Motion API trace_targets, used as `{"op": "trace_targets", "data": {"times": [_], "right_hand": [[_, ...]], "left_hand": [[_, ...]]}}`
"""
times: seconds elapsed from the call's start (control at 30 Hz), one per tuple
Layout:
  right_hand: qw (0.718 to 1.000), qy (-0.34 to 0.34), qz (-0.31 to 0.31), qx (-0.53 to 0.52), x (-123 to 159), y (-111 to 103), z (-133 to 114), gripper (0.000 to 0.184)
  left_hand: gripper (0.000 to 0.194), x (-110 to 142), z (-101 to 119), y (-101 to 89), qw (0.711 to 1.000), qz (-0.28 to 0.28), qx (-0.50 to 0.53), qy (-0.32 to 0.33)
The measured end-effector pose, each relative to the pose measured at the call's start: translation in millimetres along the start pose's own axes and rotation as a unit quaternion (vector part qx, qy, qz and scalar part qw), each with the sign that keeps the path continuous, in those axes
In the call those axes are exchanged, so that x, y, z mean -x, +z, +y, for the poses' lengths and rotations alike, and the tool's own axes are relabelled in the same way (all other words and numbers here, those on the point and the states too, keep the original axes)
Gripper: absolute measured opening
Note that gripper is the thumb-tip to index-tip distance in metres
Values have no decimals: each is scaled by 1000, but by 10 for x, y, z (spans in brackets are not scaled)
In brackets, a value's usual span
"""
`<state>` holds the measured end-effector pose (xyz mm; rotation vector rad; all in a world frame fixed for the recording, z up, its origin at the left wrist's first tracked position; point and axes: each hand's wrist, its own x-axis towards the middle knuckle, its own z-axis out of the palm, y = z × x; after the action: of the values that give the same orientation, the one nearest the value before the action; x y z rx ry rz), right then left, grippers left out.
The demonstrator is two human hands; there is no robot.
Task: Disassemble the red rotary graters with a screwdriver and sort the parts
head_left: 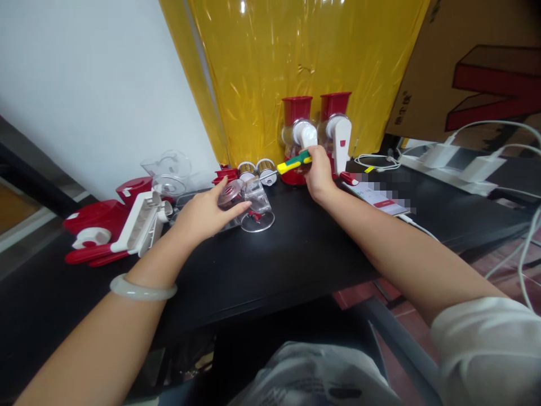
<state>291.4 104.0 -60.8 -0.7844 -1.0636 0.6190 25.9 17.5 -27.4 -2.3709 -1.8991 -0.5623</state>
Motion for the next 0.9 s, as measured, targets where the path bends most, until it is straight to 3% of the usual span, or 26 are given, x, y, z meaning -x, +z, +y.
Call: {"op": "trace_targets", "data": {"times": [0.13,0.5,0.9], "right_hand": [[1000,-2,10,10,0,-19,-1,50],[998,46,40,-26,16,30,20,38],[998,46,40,-1,77,23,-51,51]], "left_hand": [[93,7,13,-11,1000,-4,-6,-7],[91,16,26,-19,1000,-5,1,-10],[91,18,29,-19,1000,-3,2,-11]]}}
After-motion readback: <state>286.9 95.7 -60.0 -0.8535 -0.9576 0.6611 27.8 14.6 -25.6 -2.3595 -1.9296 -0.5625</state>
